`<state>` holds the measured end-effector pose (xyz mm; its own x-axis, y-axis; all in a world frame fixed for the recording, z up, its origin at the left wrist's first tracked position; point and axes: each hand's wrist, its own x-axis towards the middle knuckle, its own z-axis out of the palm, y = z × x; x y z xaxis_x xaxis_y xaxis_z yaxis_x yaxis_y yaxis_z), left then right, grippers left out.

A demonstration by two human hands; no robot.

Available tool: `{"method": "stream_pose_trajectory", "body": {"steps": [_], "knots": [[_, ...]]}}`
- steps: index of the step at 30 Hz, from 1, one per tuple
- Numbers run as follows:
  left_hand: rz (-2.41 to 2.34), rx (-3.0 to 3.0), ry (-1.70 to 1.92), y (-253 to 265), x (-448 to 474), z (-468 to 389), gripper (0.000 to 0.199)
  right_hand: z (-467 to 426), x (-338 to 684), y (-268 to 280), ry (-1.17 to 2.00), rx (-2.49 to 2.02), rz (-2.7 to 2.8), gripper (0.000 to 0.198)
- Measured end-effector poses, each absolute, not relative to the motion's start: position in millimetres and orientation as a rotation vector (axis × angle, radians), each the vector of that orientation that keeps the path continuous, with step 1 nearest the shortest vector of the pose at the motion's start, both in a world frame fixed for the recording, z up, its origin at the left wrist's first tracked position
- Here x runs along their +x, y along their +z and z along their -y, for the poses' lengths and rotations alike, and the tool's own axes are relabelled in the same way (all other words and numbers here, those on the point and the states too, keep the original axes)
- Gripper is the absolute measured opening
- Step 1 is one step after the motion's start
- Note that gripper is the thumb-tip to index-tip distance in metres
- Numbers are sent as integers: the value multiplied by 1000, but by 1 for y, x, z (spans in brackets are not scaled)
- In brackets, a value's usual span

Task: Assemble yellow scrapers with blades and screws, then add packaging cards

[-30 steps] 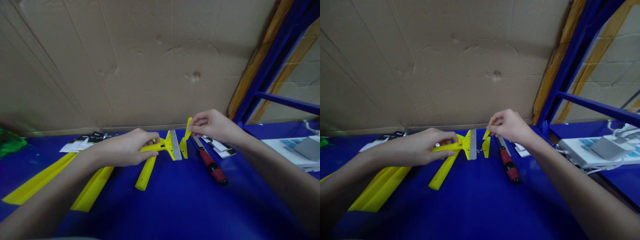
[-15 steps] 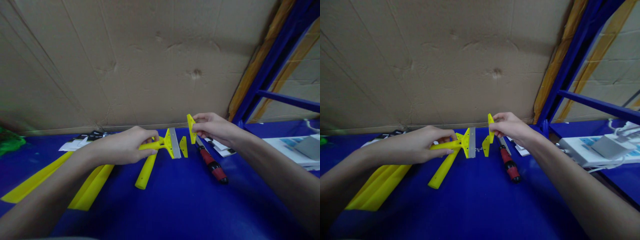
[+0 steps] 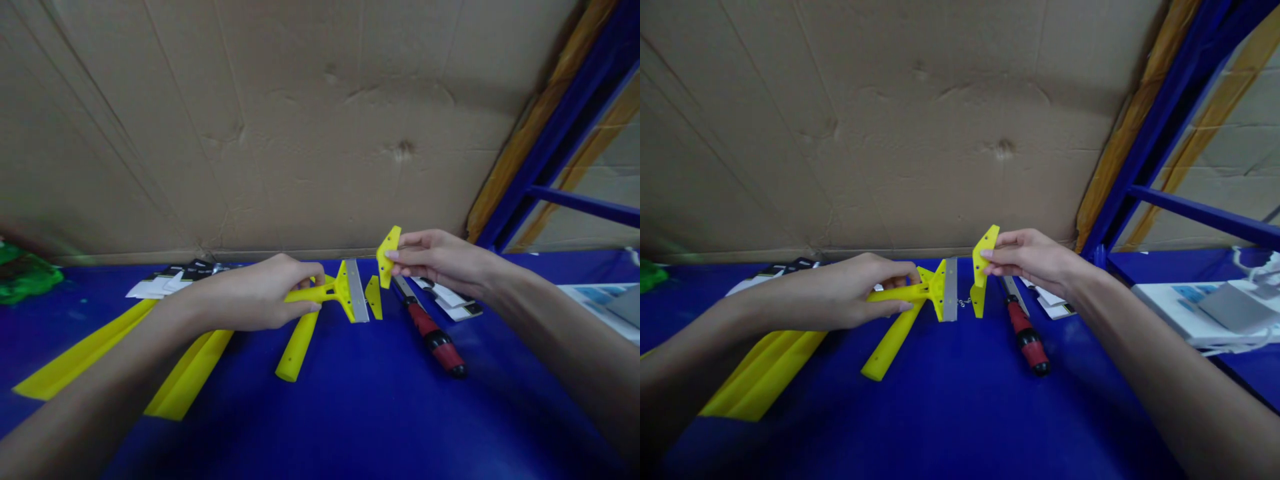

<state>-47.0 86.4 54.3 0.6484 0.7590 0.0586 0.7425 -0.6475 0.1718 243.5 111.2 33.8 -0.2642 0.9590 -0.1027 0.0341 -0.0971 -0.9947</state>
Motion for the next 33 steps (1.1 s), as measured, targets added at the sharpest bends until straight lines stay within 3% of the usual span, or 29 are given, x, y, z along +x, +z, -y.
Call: {"method": "stream_pose_trajectory", "body": {"steps": [13, 21, 33], "knots": [[-1218, 2654, 55, 58, -40, -81, 31, -91, 203, 18, 1360, -1310, 1503, 38], [-1274, 2643, 86, 61, -37, -79, 31, -87, 200, 16, 1662, -1156, 1375, 11], [-1310, 2626, 70, 61, -36, -78, 28, -87, 194, 12, 1589, -1146, 1336, 8]]}}
